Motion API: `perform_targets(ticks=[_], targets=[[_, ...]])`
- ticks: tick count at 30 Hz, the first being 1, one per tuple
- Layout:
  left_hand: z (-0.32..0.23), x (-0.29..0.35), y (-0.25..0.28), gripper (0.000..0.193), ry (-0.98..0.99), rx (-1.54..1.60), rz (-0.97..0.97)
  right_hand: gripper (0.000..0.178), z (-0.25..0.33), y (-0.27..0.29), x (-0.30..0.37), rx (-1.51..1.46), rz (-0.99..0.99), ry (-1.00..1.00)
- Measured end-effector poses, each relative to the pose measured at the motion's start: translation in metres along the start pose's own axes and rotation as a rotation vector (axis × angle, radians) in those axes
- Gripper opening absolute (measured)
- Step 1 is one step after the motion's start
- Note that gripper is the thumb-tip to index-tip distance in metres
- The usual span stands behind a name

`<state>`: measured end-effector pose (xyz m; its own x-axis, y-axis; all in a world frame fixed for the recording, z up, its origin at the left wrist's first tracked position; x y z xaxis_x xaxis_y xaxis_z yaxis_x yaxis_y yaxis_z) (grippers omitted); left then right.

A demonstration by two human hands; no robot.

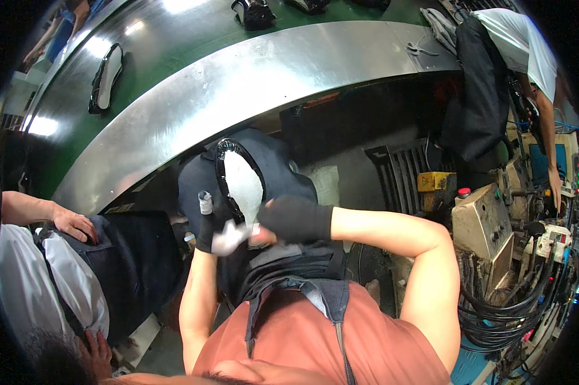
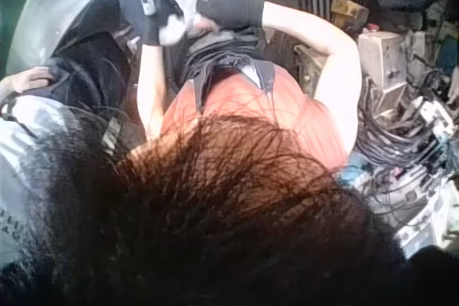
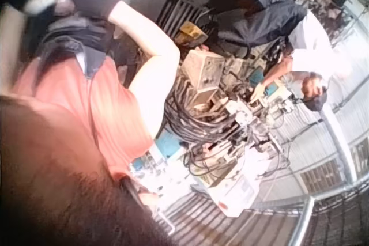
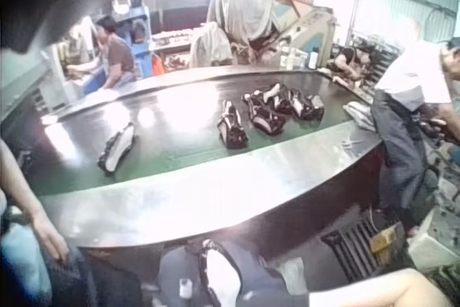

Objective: The person uses a metal scraper tool to trim and smooth the white soles of black shoes on a factory assembly line. They repeatedly pick up shoes from a conveyor belt, hold them against their lap, and scrape the sole surface before placing them back on the belt.

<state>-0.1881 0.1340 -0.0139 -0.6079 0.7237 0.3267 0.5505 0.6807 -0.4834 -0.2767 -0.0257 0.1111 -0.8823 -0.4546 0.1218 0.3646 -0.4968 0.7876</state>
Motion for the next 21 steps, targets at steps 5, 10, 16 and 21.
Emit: perform_targets(ticks=[5,10,16,21], targets=[[-0.012,0.01,-0.003,0.064,0.021,0.03,-0.033,0.042,0.01,-0.018,0.022,0.109,-0.105,0.062],[-0.005,0.005,0.005,0.071,0.217,0.149,-0.192,0.045,-0.032,-0.005,0.035,-0.267,-0.026,-0.304],[-0.02,0.005,-0.019,0.074,0.251,0.2,-0.195,0.056,-0.049,0.026,0.018,-0.633,0.172,-0.512],[-0.013,0.005,-0.018,0.073,0.241,0.186,-0.295,0.054,-0.03,0.031,0.005,-0.788,0.169,-0.616]])
Point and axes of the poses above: each hand's wrist, its own x-axis away from the middle knuckle, its own y-axis out of the back of the hand, z = x × y, the point moved 3 cm from there along -x, towards the middle knuckle, and after that the axes turned 5 degrees about -z, right-handed, at the moved point
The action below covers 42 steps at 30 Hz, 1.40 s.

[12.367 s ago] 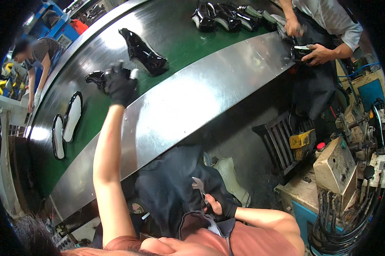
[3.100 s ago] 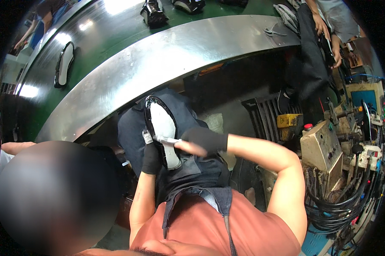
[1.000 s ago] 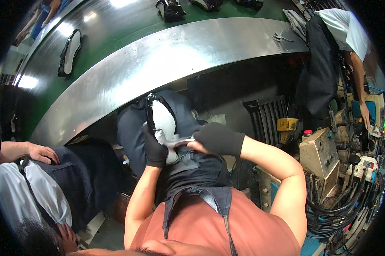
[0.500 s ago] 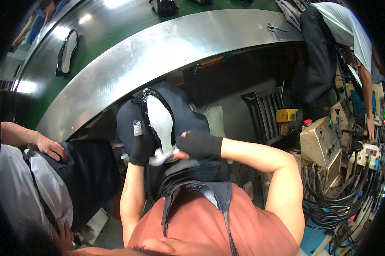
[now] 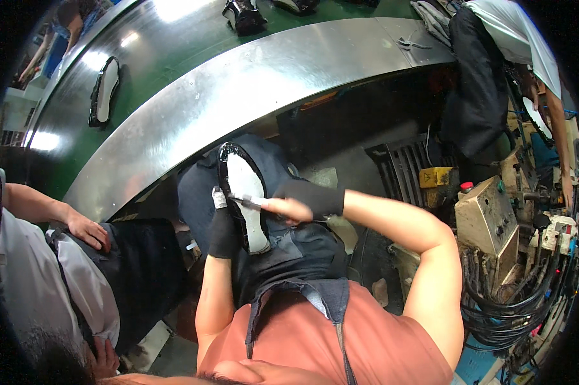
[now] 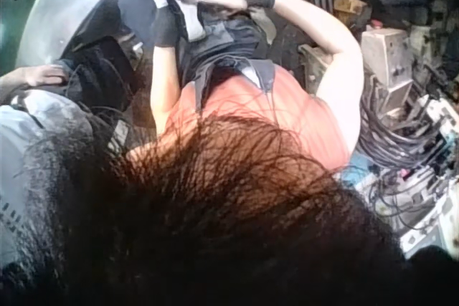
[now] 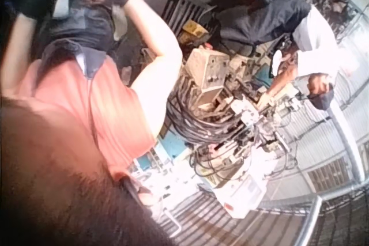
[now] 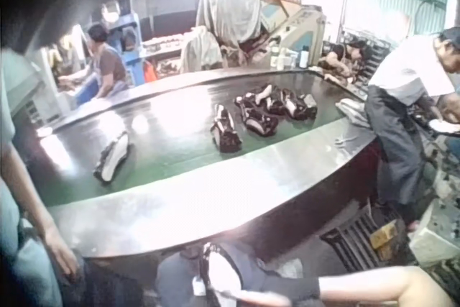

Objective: The person uses a metal scraper tool to trim and smooth the white soles of black shoes on a factory assembly line. They repeatedly pick up shoes from a conveyor belt, hold them against their lap, and scrape the sole surface before placing them back on the belt.

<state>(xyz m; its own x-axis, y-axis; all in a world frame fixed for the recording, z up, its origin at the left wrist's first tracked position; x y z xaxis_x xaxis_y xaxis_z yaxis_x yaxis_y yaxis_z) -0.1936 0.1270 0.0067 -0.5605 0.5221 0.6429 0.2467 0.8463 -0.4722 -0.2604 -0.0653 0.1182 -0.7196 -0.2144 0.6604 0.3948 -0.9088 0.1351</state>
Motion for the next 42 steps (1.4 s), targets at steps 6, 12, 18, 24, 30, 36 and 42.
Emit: perform_targets(ticks=[6,12,18,24,30,36,42], targets=[[0.005,-0.014,-0.001,0.046,-0.747,-0.614,-0.334,0.038,-0.012,0.018,0.01,0.931,-0.614,0.665],[-0.005,-0.022,0.01,0.042,-0.727,-0.495,-0.252,0.035,0.054,0.013,0.041,0.783,-0.374,0.584],[-0.034,0.026,-0.021,0.083,-0.465,-0.615,0.083,0.043,0.038,0.001,-0.004,0.671,-0.323,0.71],[-0.043,0.033,-0.042,0.094,-0.33,-0.382,0.083,0.041,0.067,-0.028,0.029,0.786,-0.317,1.056],[-0.029,0.011,-0.028,0.096,-0.687,-0.723,0.106,0.041,0.015,0.003,0.014,0.85,-0.387,0.466],[-0.025,0.009,-0.03,0.105,-0.558,-0.742,0.0,0.036,-0.038,-0.012,-0.007,0.406,-0.426,0.381],[-0.025,0.008,-0.045,0.114,-0.583,-0.858,-0.156,0.065,-0.153,-0.074,-0.007,-0.827,-0.618,-0.231]])
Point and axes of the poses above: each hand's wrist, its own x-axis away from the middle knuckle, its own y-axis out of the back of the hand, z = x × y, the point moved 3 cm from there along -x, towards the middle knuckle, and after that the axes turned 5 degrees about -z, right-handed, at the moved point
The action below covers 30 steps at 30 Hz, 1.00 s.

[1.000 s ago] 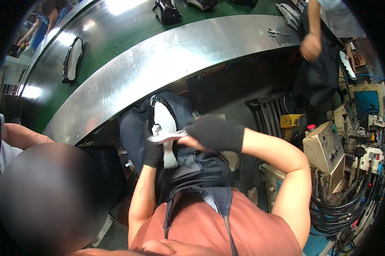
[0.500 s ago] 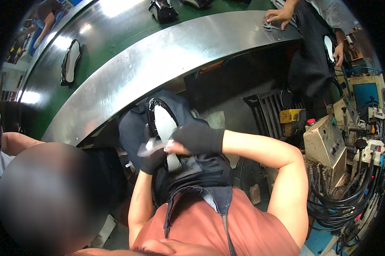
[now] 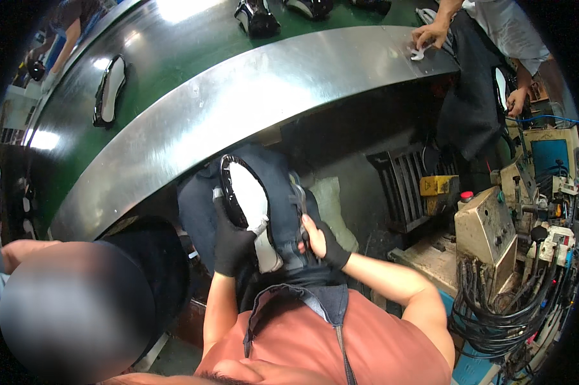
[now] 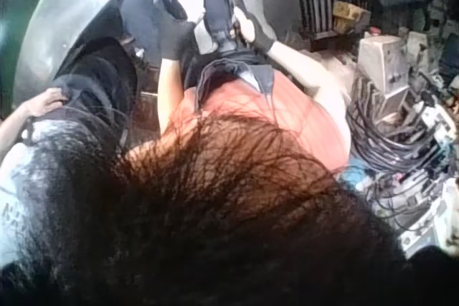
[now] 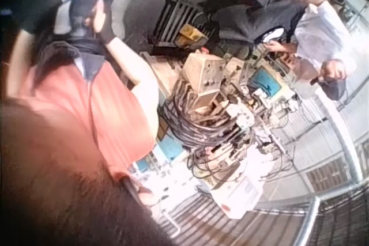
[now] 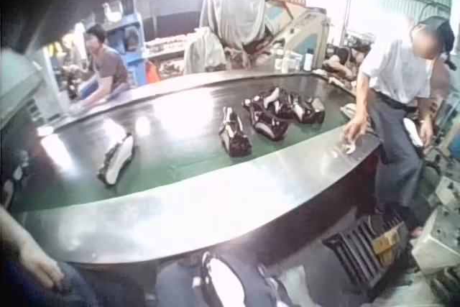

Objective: The person uses a metal scraper tool to trim and smooth the white soles of black shoes on a factory assembly line. They repeatedly pick up shoes from a conveyor belt, hold them against their lap, and scrape the sole surface before placing them back on the belt.

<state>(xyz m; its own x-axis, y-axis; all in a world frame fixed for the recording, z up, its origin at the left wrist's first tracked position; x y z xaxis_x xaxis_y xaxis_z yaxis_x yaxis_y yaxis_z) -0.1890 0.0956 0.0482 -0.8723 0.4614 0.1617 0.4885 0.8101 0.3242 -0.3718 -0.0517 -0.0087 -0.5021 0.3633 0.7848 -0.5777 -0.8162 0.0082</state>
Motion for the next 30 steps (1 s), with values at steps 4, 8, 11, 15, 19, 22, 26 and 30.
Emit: perform_targets(ticks=[4,8,11,15,19,22,26,30], targets=[[-0.017,-0.027,-0.004,0.111,-0.097,0.051,-0.093,0.07,-0.005,0.003,-0.011,-0.052,-0.024,0.099],[-0.084,-0.134,0.031,0.058,0.07,0.508,0.12,0.066,0.009,0.001,-0.013,-0.005,0.023,0.125],[-0.132,-0.184,0.046,0.039,-0.198,0.754,-0.043,0.065,0.025,-0.005,-0.015,0.048,0.045,0.124],[-0.122,-0.143,0.019,0.032,-0.369,0.147,0.114,0.06,0.023,-0.011,0.009,-0.114,0.088,0.131],[-0.068,-0.09,-0.001,0.032,-0.297,-0.144,0.488,0.054,0.01,0.002,-0.003,-0.14,0.156,0.142],[-0.074,-0.082,0.031,0.03,-0.045,-0.052,0.284,0.052,0.01,0.004,-0.001,-0.161,0.168,0.155],[-0.031,-0.124,0.094,0.029,-0.144,-0.055,0.082,0.051,0.018,0.003,0.004,-0.172,0.149,0.144],[-0.009,-0.196,0.164,0.03,-0.216,0.016,-0.241,0.053,0.032,0.002,0.009,-0.153,0.079,0.114]])
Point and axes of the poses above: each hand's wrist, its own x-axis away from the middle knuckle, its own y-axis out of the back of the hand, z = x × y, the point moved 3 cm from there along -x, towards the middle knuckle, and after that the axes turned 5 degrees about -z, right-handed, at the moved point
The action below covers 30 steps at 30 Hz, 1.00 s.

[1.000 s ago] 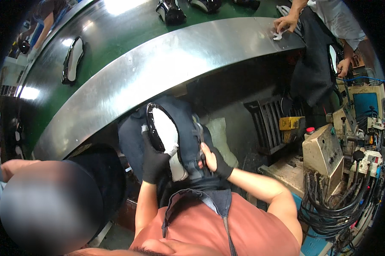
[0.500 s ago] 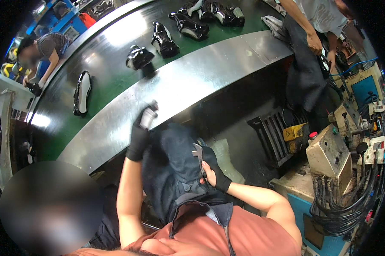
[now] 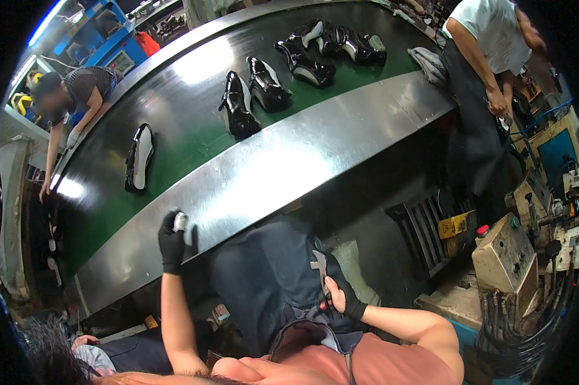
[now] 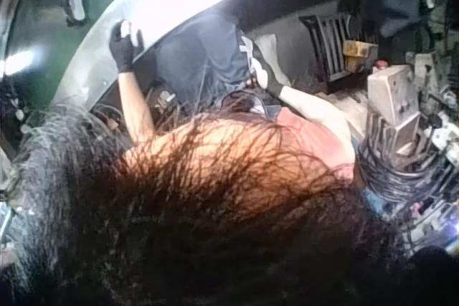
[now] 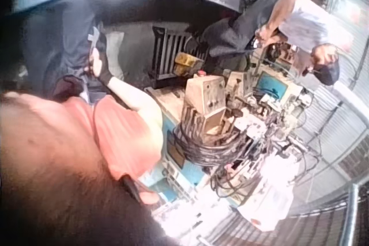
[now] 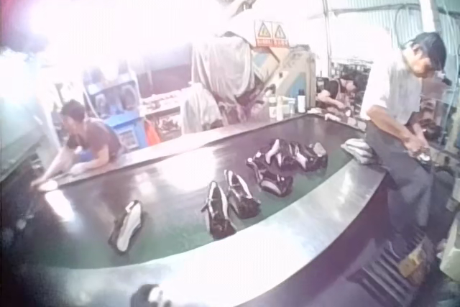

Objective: The person uses a metal scraper tool to trim and smooth the white soles of black shoes on a factory assembly line. They repeatedly pick up shoes from a conveyor belt, hold them against their lap, and scrape the sole surface before placing them back on the belt.

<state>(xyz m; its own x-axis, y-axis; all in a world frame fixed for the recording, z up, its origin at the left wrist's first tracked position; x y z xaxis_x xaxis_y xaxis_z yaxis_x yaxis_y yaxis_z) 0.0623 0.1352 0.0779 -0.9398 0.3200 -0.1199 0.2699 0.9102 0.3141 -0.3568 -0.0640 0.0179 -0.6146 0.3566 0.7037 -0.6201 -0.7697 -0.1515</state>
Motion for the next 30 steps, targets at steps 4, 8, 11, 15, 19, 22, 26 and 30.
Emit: perform_targets(ticks=[4,8,11,15,19,22,26,30], targets=[[0.041,-0.112,0.045,0.073,-0.143,-0.516,-0.349,0.058,0.001,-0.003,-0.001,0.029,-0.053,-0.021],[0.056,-0.188,0.087,0.109,0.036,-0.87,-0.633,0.06,0.008,-0.008,0.004,0.039,-0.022,-0.047],[0.081,-0.215,0.098,0.097,0.105,-0.66,-0.567,0.06,-0.02,0.0,-0.008,0.07,-0.026,-0.055],[0.038,-0.197,0.063,0.074,0.13,-0.906,-0.464,0.058,-0.022,0.003,-0.008,0.045,-0.055,-0.013],[0.041,-0.167,0.067,0.052,0.5,0.474,-0.171,0.061,-0.025,0.003,-0.01,0.051,-0.034,-0.056],[0.009,-0.054,0.05,0.05,0.383,0.736,-0.052,0.062,-0.021,0.005,-0.009,0.025,-0.06,-0.053],[0.032,0.087,0.083,0.062,0.096,0.48,-0.291,0.066,-0.032,0.003,-0.009,0.042,-0.126,-0.017],[-0.02,0.154,0.078,0.067,-0.117,0.393,-0.133,0.071,-0.038,0.012,-0.011,0.132,-0.08,0.045]])
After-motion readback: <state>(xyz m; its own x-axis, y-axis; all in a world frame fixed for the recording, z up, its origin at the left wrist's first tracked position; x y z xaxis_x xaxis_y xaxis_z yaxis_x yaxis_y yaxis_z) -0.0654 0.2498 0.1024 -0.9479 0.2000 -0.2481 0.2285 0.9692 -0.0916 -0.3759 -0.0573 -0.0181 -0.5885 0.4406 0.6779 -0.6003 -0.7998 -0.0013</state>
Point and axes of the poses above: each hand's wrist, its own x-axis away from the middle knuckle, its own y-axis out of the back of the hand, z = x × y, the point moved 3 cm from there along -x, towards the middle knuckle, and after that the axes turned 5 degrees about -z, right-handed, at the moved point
